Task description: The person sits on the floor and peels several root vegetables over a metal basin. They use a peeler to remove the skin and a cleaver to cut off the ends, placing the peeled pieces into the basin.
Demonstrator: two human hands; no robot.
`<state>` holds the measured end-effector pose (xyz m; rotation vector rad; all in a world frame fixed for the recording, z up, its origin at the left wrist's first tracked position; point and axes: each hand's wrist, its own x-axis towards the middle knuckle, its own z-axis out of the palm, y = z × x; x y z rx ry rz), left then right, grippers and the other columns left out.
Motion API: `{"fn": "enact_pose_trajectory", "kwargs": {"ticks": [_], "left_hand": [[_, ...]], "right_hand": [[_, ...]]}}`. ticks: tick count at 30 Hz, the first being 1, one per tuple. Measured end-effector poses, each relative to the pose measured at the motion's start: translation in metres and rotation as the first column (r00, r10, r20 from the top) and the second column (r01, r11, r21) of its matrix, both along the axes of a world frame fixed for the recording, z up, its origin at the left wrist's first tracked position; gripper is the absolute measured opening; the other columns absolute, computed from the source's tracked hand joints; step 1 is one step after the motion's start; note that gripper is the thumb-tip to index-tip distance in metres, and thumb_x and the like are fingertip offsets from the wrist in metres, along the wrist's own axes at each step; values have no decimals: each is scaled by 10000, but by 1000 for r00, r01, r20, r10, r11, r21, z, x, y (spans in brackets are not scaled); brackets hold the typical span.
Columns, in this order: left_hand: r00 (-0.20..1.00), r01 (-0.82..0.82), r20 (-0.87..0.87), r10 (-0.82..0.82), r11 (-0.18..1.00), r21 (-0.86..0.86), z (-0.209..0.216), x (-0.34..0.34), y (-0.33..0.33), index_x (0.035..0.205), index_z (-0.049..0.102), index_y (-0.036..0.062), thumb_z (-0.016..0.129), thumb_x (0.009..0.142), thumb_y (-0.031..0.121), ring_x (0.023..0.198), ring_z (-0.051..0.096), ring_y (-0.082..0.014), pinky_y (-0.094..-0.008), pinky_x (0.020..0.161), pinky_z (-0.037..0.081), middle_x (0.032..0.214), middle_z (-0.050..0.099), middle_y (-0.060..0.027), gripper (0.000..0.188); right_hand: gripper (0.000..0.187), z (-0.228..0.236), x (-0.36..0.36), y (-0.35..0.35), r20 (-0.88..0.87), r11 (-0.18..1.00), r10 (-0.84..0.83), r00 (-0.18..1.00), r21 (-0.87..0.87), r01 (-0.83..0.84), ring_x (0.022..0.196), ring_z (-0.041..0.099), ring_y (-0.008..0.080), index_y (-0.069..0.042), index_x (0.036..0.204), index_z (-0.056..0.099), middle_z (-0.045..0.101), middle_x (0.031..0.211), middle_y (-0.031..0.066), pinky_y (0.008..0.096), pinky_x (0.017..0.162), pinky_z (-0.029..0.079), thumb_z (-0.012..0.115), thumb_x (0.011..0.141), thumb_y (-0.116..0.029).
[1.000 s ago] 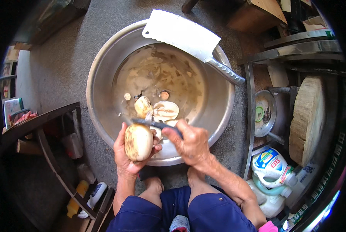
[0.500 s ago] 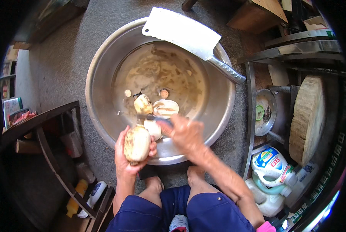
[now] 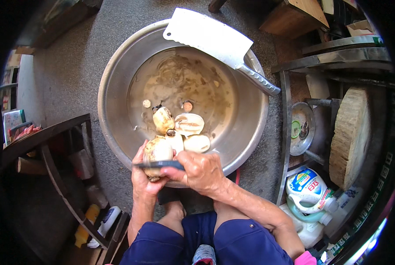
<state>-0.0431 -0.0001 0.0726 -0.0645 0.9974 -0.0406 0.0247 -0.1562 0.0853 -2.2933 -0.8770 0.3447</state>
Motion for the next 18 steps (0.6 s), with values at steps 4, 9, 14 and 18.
{"fn": "enact_pose_trajectory", "kwargs": {"ticks": [4,9,14,18], "left_hand": [[978,176,90,-187,978,116,3,-8,-7,1128,591,-31,396,999,447,730,664,-357,-422,626,579,931,661,-247,532],[968,141,198,-155,987,81,1,2,1,1150,579,-33,392,1005,444,729,681,-348,-441,625,593,919,673,-238,533],[992,97,78,-102,993,68,10,3,0,1112,601,-12,428,992,407,806,684,-332,-428,709,586,938,687,-194,469],[997,59,40,-69,976,209,8,-2,-6,1125,579,-10,413,998,402,742,676,-356,-424,642,581,920,674,-235,463]], "right_hand": [[463,-24,39,-7,-84,943,-233,969,-265,203,490,586,351,-50,687,525,554,550,172,418,443,426,656,910,-434],[480,2,31,-14,-200,979,-202,959,-45,197,517,611,338,-49,716,554,564,551,157,423,461,440,609,931,-475],[463,30,4,0,-111,996,23,994,88,-14,527,618,312,-64,710,543,599,605,131,391,460,456,704,844,-477],[458,5,17,-6,-67,993,-112,991,-47,109,533,630,312,-61,727,555,628,627,138,394,452,456,682,867,-478]]}}
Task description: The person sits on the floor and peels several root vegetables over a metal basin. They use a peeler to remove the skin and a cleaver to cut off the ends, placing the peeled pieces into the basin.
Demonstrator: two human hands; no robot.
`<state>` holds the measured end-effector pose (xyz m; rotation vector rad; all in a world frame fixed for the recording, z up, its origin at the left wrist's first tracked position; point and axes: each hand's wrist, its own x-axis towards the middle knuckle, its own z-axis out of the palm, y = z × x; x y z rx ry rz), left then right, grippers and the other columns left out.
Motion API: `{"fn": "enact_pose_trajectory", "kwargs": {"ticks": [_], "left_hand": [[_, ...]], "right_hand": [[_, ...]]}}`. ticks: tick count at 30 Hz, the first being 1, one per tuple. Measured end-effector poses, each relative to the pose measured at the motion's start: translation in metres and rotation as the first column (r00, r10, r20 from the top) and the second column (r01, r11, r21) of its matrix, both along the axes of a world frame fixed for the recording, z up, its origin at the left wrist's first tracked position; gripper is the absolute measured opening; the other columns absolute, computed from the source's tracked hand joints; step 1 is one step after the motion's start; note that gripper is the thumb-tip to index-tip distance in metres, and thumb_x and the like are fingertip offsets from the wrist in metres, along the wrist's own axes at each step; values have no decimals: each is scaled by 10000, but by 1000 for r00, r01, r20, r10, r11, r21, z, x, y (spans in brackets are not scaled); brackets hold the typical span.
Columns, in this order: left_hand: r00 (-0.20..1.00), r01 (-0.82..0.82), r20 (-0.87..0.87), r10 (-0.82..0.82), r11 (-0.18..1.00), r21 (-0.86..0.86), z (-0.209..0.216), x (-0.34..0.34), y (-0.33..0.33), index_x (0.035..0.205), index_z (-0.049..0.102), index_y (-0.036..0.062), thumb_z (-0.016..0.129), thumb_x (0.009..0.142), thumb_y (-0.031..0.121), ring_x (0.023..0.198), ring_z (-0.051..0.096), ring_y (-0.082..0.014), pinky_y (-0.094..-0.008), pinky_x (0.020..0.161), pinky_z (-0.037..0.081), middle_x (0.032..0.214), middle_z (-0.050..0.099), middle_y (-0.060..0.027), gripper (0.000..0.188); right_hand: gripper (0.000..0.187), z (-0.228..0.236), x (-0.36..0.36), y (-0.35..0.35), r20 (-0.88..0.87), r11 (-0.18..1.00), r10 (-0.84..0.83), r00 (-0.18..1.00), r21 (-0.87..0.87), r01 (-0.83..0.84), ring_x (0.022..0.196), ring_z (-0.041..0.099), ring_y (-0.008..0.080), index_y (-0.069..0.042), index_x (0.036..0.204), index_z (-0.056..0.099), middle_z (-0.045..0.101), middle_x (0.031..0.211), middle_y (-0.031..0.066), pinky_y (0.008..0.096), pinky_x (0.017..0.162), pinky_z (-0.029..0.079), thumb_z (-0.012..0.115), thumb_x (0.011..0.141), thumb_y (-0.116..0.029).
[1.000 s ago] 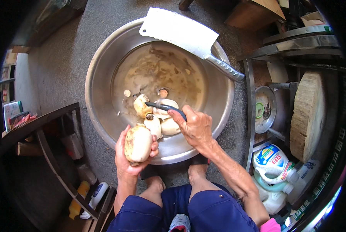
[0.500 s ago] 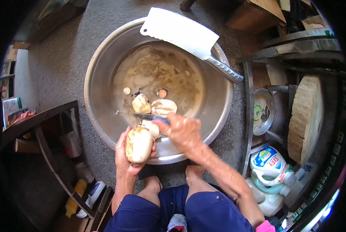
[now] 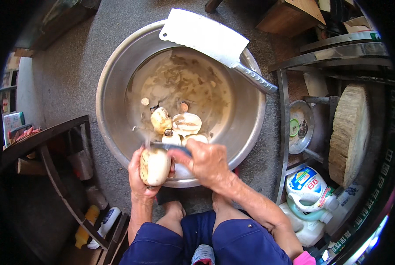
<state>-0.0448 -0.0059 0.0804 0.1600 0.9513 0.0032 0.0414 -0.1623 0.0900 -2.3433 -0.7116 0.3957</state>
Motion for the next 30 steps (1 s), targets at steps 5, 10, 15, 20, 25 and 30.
{"fn": "enact_pose_trajectory", "kwargs": {"ticks": [5,10,15,20,25,30], "left_hand": [[989,122,70,-126,990,69,-2,-1,-6,1137,562,12,398,1003,413,679,666,-340,-410,534,553,917,671,-240,453],[992,88,95,-88,996,0,-3,-4,-2,1117,573,-27,371,992,431,665,656,-358,-400,515,543,891,666,-243,516],[974,197,107,-201,979,49,-12,-10,-4,1063,598,-116,292,960,463,641,634,-353,-386,565,527,836,652,-261,663],[970,207,123,-210,978,38,-7,-5,-2,1069,596,-108,296,965,487,633,631,-344,-379,547,517,834,648,-254,675],[963,193,229,-145,960,-203,-16,-5,0,1135,566,-50,329,992,434,713,628,-370,-414,599,539,908,637,-263,557],[999,42,28,-35,955,-295,-12,-5,2,1184,579,33,410,974,465,822,615,-405,-433,653,521,985,642,-215,508]], "right_hand": [[457,5,15,-8,-205,995,-86,975,29,94,544,620,357,-48,734,558,589,596,170,425,467,444,648,906,-462],[461,22,-1,-5,-174,977,60,983,212,-22,529,611,348,-57,706,541,571,577,161,418,465,440,676,885,-460],[468,3,6,-6,-143,995,-19,990,93,33,501,602,326,-62,680,518,585,580,141,408,445,430,705,861,-451],[464,6,2,-10,-165,995,-16,986,96,32,516,612,315,-61,693,530,593,597,138,400,458,440,704,859,-458],[451,-4,2,-4,-48,992,-100,994,70,104,533,619,304,-56,714,540,597,617,138,394,468,445,695,872,-449],[452,9,-9,-7,-78,984,-6,997,176,19,517,604,295,-60,713,537,566,580,124,391,466,438,695,863,-456]]}}
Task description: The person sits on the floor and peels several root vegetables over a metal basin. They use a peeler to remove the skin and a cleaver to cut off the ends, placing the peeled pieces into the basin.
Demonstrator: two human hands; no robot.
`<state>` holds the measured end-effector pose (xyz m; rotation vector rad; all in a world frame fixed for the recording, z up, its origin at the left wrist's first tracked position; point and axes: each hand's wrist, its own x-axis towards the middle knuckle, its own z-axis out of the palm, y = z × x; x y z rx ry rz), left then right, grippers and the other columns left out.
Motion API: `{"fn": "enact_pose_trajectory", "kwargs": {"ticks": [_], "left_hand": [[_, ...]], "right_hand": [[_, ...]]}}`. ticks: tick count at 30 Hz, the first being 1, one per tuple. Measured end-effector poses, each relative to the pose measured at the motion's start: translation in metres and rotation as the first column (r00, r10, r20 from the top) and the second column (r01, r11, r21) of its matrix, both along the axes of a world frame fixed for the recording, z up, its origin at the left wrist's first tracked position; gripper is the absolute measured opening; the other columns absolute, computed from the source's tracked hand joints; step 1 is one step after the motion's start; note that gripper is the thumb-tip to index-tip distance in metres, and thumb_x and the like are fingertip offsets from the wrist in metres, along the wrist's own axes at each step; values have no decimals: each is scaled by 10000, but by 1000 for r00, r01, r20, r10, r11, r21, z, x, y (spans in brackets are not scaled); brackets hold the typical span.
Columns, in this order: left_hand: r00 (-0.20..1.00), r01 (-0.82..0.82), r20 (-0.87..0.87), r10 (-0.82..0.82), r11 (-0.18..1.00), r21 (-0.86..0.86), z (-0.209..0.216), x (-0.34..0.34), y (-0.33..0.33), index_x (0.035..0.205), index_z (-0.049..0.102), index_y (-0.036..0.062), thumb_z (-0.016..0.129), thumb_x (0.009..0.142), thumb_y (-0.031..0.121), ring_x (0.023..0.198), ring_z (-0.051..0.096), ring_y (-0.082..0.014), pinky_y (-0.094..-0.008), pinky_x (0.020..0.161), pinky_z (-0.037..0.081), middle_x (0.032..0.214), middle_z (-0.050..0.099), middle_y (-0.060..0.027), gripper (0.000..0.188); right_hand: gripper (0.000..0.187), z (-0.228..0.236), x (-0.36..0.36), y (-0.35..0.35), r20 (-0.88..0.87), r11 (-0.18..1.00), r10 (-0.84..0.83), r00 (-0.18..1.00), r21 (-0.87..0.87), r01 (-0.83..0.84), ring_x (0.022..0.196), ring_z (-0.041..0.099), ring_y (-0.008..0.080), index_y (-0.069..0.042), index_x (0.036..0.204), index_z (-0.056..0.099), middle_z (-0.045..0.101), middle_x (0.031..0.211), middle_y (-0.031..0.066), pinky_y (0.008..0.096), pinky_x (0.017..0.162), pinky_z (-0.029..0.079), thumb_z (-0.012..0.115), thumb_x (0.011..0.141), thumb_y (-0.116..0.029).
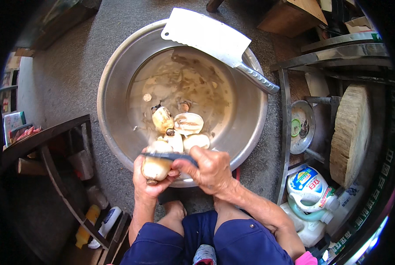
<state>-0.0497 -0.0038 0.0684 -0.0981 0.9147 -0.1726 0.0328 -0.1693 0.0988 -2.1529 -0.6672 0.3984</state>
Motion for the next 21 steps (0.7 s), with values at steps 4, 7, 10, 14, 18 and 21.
{"fn": "enact_pose_trajectory", "kwargs": {"ticks": [4,7,10,14,18,21], "left_hand": [[996,44,-75,-40,998,52,7,1,-1,1198,582,50,443,968,457,873,624,-407,-439,670,509,1020,648,-210,488],[992,56,114,-54,998,-16,0,1,-2,1148,589,14,485,963,494,872,639,-356,-450,715,556,1003,659,-214,525],[999,23,-32,-22,999,42,7,6,1,1137,592,8,518,943,556,845,649,-323,-439,700,565,977,662,-207,586],[998,-3,-58,8,997,74,4,10,0,1161,581,7,532,924,601,860,670,-323,-435,725,582,956,667,-188,641],[995,-17,95,20,999,-34,-5,3,0,1157,573,-1,533,926,589,827,655,-330,-439,747,562,940,660,-185,635],[1000,-20,-5,20,998,62,-1,5,-3,1144,574,-3,515,936,579,782,629,-330,-431,711,535,917,649,-191,621]], "right_hand": [[470,-10,-12,0,106,994,100,989,23,-103,495,596,290,-75,682,511,545,547,112,391,457,442,675,872,-473],[477,-25,8,-4,-13,962,-186,982,-207,180,462,586,306,-70,681,496,547,533,137,395,421,426,625,923,-460],[440,-11,11,-8,-75,997,-69,995,-45,66,482,570,314,-28,754,559,532,559,158,382,454,434,619,948,-418],[451,0,-10,-5,2,991,130,992,-46,-129,541,615,299,-67,699,545,583,617,121,389,468,448,693,862,-461],[433,-5,-21,6,70,990,109,992,87,-115,540,617,263,-76,731,565,595,621,91,369,470,464,709,838,-470],[427,-14,-17,3,69,989,140,988,-62,-135,563,640,254,-78,742,589,607,633,94,366,467,463,715,830,-477]]}}
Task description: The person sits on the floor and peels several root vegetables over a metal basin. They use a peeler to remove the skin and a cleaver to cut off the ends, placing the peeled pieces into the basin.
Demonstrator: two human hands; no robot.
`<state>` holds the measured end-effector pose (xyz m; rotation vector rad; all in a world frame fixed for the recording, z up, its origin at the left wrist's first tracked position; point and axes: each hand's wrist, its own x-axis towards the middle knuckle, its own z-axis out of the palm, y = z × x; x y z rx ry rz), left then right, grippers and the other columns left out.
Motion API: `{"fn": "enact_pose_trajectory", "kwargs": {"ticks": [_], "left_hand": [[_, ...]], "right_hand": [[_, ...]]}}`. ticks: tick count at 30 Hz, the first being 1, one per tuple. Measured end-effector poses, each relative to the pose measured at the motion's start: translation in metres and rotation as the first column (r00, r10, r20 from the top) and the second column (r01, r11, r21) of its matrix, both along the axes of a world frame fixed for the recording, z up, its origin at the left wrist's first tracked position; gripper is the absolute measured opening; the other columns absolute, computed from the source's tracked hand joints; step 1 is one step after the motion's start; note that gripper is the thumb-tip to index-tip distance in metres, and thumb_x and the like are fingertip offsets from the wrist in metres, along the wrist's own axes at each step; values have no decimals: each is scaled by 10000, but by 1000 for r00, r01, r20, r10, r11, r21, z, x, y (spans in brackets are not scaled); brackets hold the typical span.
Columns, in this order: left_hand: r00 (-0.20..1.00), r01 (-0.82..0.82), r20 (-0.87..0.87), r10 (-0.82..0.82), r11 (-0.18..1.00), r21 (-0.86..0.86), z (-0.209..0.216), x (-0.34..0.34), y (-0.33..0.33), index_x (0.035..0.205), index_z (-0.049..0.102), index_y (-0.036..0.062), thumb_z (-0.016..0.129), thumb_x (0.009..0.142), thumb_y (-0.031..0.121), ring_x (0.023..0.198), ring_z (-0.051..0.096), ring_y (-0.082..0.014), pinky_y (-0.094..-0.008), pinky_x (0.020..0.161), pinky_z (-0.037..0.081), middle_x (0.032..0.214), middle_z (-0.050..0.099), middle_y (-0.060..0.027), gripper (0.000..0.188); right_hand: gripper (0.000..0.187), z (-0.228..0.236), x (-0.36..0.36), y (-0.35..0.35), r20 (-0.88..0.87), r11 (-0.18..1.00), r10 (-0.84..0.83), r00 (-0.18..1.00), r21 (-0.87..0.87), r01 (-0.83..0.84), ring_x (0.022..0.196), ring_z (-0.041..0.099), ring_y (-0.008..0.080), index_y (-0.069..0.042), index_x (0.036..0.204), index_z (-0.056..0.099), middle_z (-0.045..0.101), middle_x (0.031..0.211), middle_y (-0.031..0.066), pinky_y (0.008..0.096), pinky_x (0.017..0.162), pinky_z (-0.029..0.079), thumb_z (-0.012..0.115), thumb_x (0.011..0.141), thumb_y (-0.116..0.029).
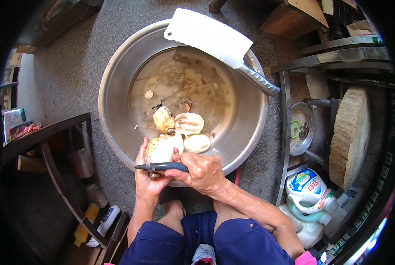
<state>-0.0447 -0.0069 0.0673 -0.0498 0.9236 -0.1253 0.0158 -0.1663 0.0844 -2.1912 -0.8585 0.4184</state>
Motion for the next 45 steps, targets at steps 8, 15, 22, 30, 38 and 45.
{"fn": "enact_pose_trajectory", "kwargs": {"ticks": [8,15,22,30,38,45], "left_hand": [[993,13,117,-13,1000,5,6,2,4,1165,572,1,414,980,578,743,619,-326,-394,610,493,912,651,-198,627],[998,22,52,-26,996,84,4,-8,2,1172,594,18,455,984,495,803,660,-334,-468,671,560,962,675,-204,532],[964,99,259,-69,989,-106,9,1,4,1191,549,-15,372,1005,507,737,608,-353,-401,595,510,941,621,-247,582],[999,42,-13,-42,998,37,11,5,1,1106,593,14,426,992,453,748,670,-316,-397,622,572,925,666,-197,483],[999,35,-12,-33,985,171,11,4,-3,1070,595,77,424,1018,344,782,681,-281,-377,675,580,935,676,-163,320],[990,89,82,-118,953,289,12,0,0,1102,586,65,487,1014,329,878,681,-227,-357,776,572,1002,674,-103,295]], "right_hand": [[482,-9,38,-4,-83,951,-283,956,-153,268,484,601,330,-63,707,554,579,549,150,422,434,432,623,917,-492],[460,10,5,8,-35,997,-58,998,51,60,522,622,294,-68,717,549,598,602,133,395,459,456,687,860,-483],[466,-20,46,-11,-469,898,-424,775,-110,425,560,571,162,-18,837,643,604,607,109,335,536,464,620,942,-472],[516,28,30,20,-618,958,-265,740,-85,272,611,566,103,-19,841,609,580,666,18,265,537,460,876,673,-428],[386,30,32,16,-771,955,-181,611,12,298,655,557,86,-14,787,594,577,681,23,264,604,480,848,673,-281],[366,28,32,18,-842,938,-181,507,6,345,661,549,83,-21,779,592,576,714,4,237,602,471,851,661,-251]]}}
